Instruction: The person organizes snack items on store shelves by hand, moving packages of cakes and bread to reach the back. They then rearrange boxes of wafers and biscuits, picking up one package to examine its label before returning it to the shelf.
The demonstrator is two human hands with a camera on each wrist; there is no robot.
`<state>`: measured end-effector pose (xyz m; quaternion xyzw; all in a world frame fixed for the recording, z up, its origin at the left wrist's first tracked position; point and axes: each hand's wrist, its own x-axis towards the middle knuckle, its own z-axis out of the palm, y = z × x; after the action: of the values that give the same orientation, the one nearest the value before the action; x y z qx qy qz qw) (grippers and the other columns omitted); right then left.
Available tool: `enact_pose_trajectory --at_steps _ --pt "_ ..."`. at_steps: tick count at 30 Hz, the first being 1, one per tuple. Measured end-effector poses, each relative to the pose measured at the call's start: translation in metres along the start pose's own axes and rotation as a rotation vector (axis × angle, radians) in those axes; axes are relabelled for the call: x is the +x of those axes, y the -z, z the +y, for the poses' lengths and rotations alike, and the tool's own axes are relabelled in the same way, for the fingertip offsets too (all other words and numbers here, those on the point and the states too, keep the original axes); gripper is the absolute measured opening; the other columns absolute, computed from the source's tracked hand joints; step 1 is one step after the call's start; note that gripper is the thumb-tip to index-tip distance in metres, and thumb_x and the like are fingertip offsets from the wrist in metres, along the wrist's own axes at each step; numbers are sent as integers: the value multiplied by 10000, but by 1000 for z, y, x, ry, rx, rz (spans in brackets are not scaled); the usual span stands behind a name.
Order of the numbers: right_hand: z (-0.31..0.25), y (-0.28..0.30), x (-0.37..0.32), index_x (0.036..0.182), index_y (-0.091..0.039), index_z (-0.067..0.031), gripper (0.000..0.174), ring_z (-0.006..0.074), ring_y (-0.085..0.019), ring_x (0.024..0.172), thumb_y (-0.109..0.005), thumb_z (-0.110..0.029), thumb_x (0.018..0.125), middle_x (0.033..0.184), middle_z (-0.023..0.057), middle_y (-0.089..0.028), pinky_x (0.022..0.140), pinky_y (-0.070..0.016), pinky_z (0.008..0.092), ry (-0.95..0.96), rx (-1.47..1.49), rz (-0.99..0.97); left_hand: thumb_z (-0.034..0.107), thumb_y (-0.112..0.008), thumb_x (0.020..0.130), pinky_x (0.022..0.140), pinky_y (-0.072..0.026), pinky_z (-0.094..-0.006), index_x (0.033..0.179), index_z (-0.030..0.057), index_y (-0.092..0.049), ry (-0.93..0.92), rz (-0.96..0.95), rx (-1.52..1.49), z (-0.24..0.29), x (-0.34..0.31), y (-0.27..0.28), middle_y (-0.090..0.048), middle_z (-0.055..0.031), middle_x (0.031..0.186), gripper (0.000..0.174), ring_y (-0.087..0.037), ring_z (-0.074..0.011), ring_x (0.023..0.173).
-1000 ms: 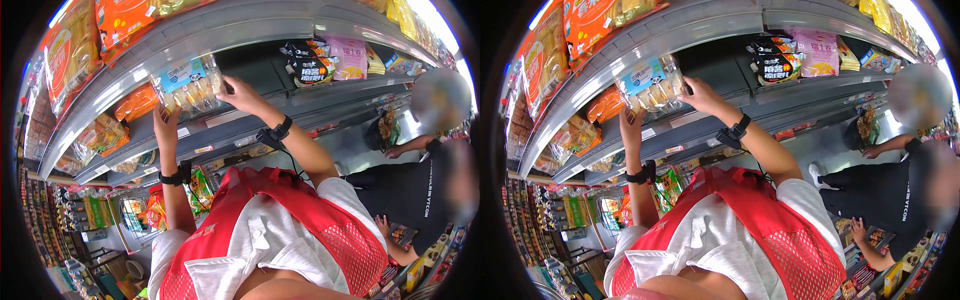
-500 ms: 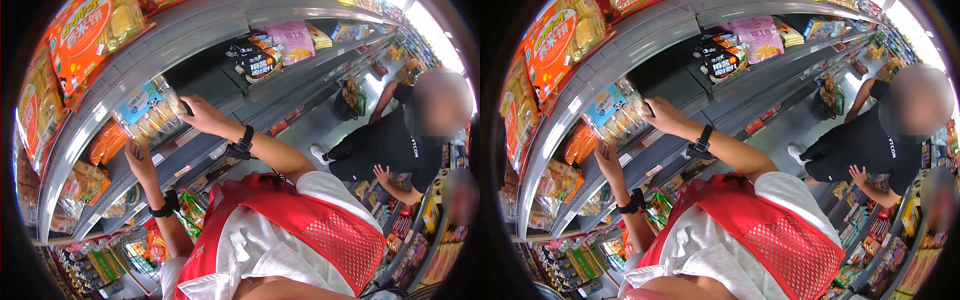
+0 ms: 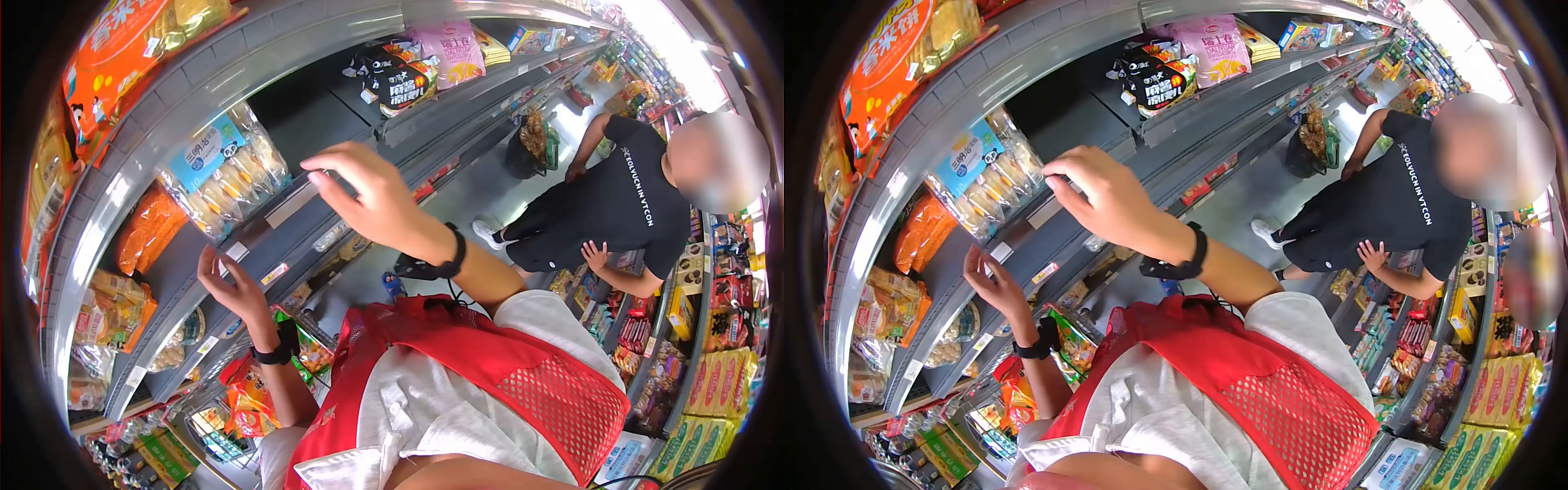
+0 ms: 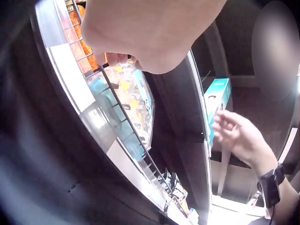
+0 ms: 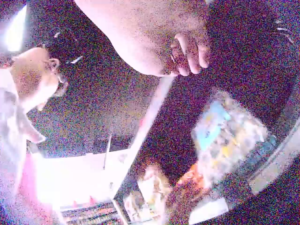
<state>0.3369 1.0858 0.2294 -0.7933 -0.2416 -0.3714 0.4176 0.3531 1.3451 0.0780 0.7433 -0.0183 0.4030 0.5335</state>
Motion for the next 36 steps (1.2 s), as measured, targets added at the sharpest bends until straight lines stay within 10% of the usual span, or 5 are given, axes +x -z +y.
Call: enact_pose_trajectory --at_steps 11,36 --pt "-181 165 40 989 -684 -33 110 256 -660 753 -704 -46 881 892 107 -687 630 -529 339 474 544 -156 -68 -556 968 937 -517 -356 1232 -29 -563 58 -96 -13 48 -62 17 -590 -136 1223 267 -599 -221 1116" --pt "-137 374 -50 860 -587 -104 191 217 -546 762 -583 -261 970 850 65 -590 578 -457 313 562 973 -116 -96 -562 954 912 -516 -312 1210 -17 -568 79 -27 170 222 -238 26 -605 -126 1214 268 -651 -203 1081"
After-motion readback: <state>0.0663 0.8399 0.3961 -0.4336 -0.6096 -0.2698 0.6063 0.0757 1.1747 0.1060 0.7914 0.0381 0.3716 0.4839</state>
